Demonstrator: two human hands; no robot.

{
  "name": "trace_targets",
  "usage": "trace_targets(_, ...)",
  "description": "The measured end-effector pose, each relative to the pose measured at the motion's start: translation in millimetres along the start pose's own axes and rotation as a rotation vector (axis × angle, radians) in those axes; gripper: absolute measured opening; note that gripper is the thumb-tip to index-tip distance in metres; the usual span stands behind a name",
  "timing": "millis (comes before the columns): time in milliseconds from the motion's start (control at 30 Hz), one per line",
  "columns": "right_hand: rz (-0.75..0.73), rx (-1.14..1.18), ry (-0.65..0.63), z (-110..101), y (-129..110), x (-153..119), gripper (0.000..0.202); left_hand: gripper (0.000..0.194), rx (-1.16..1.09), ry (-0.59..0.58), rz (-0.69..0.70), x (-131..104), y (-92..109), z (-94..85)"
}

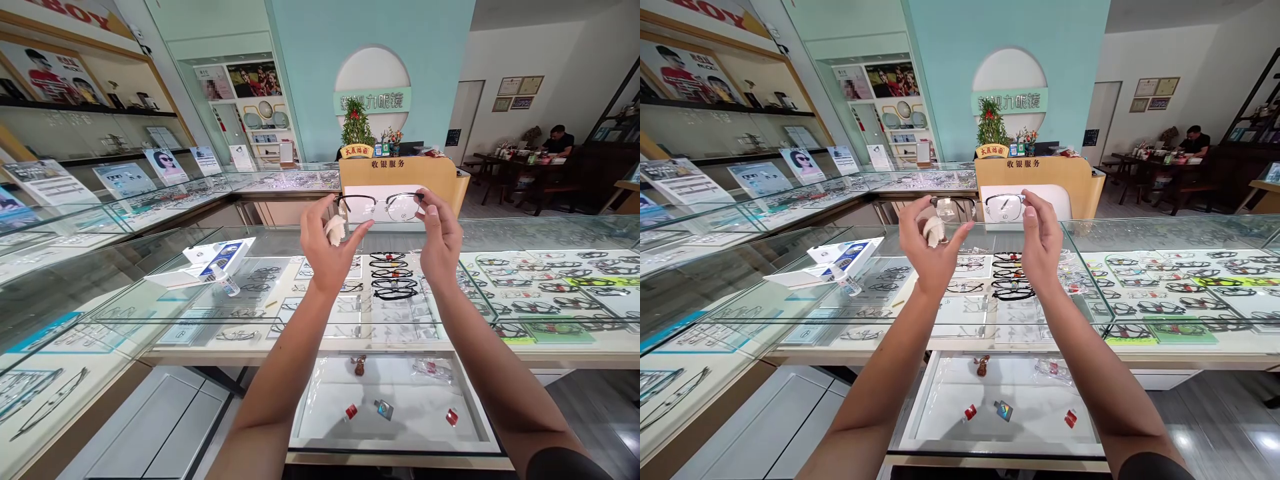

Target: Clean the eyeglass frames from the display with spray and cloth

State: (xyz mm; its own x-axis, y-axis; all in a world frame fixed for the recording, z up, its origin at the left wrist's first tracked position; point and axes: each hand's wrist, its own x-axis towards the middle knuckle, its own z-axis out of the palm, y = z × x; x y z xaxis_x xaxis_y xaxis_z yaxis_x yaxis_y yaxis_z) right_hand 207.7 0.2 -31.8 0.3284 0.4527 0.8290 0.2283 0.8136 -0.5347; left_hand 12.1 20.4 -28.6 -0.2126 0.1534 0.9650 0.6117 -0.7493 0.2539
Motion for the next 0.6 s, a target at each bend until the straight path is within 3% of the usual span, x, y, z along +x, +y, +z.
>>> trace_targets(200,0.089,0.033,0.079,-2,-4,2,0.031,0.079,-0.019,-0.033,-0.04,-2,-2,1.4)
trace_targets(433,-0.098,-0.116,0.13,-1,-18,1,0.019,0.075,-0.128,-0.088,-0.136,-3,-20,8.7)
trace_targets(600,-0.127,-0.152,0.123,0,-29,0,0.015,0.075,-0.188,-0.147,-0.198,-6,-27,11.5)
